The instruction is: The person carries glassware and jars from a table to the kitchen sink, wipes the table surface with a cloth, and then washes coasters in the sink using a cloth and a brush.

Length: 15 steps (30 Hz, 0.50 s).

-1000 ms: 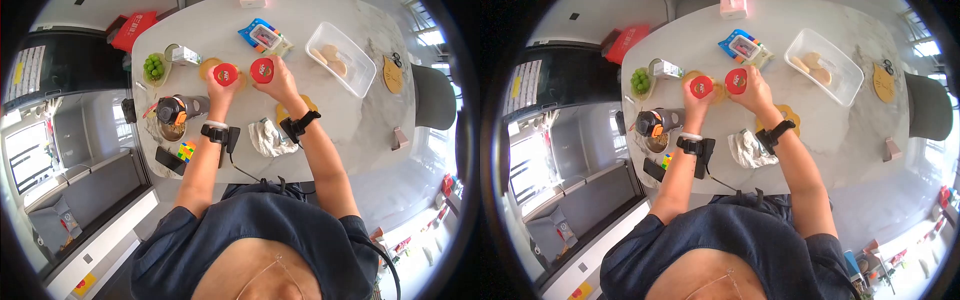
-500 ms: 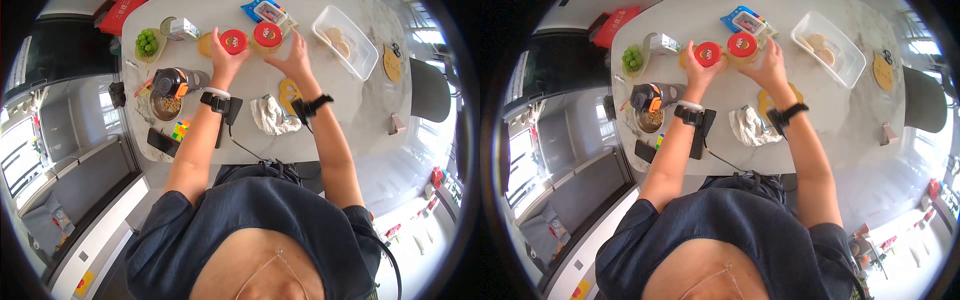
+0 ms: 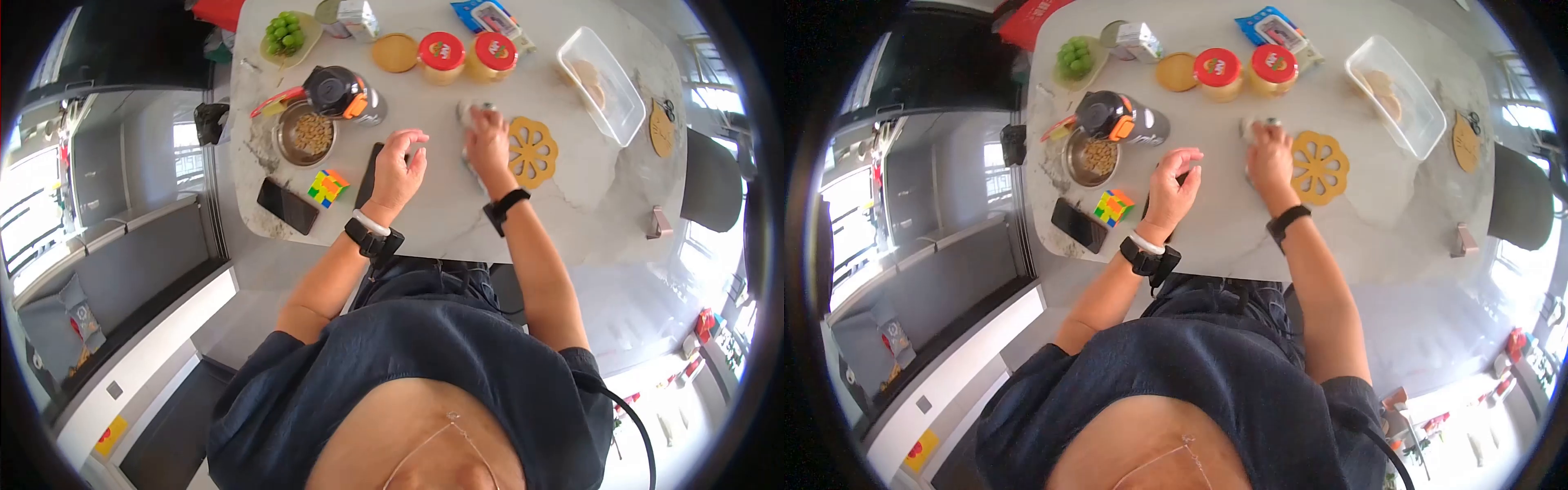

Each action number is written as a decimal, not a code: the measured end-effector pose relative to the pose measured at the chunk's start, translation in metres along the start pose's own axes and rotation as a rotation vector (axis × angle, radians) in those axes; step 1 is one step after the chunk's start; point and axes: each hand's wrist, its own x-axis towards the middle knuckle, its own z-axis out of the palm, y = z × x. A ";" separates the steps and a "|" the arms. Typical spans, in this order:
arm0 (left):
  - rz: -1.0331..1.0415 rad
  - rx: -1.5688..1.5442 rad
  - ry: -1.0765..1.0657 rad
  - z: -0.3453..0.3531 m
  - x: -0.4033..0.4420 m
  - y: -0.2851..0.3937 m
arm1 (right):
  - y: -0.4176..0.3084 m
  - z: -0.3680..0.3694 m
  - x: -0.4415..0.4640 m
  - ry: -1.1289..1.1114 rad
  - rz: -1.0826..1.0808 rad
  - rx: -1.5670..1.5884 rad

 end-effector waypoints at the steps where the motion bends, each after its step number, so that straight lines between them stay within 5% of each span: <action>1: -0.096 -0.052 -0.024 -0.008 -0.006 -0.003 | -0.003 0.006 0.014 0.044 0.053 0.016; 15: -0.164 0.558 -0.112 -0.045 -0.080 -0.033 | -0.083 0.056 0.026 -0.209 -0.177 -0.010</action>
